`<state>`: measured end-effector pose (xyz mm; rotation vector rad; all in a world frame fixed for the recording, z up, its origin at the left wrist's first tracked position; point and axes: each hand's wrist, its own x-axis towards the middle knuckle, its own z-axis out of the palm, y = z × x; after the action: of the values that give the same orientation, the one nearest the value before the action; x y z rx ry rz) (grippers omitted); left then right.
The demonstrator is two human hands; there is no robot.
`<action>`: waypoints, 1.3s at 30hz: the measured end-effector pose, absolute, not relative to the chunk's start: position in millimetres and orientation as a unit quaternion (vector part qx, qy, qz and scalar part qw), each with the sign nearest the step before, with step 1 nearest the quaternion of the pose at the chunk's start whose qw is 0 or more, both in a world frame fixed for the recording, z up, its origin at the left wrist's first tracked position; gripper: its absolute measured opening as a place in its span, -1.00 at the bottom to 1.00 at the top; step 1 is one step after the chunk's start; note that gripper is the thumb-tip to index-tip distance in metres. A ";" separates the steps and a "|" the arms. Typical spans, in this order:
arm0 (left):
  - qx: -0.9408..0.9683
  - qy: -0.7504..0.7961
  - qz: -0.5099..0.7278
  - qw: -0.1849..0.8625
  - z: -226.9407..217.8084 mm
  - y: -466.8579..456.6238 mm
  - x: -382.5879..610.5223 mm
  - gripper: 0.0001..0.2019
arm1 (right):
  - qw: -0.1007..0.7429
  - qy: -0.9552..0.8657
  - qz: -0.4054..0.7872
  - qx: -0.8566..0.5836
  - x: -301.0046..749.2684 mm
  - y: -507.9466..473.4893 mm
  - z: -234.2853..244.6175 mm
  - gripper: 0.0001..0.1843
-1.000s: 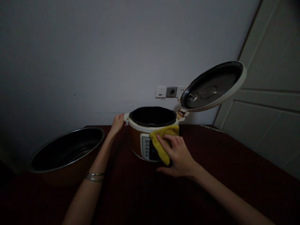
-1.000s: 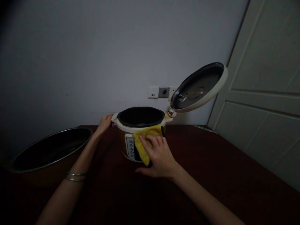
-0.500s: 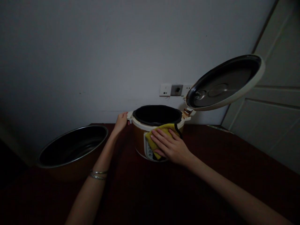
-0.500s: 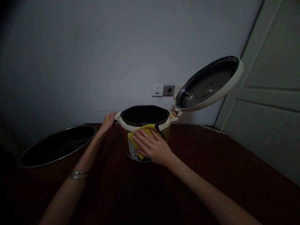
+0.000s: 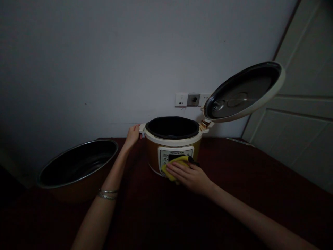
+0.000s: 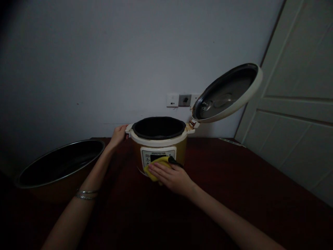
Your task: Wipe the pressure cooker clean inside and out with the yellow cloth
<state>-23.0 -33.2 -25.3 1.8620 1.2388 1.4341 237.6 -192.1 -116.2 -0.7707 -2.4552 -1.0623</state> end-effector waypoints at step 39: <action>0.691 0.448 0.520 0.227 -24.2 -34.9 -23.5 -0.70 | 0.227 -0.865 -0.349 -0.281 211.7 -190.6 -105.1 -0.45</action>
<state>-23.5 -34.9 -24.2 1.9033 1.2350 1.4321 211.7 -190.6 -105.1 -0.7736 -2.3829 -0.9619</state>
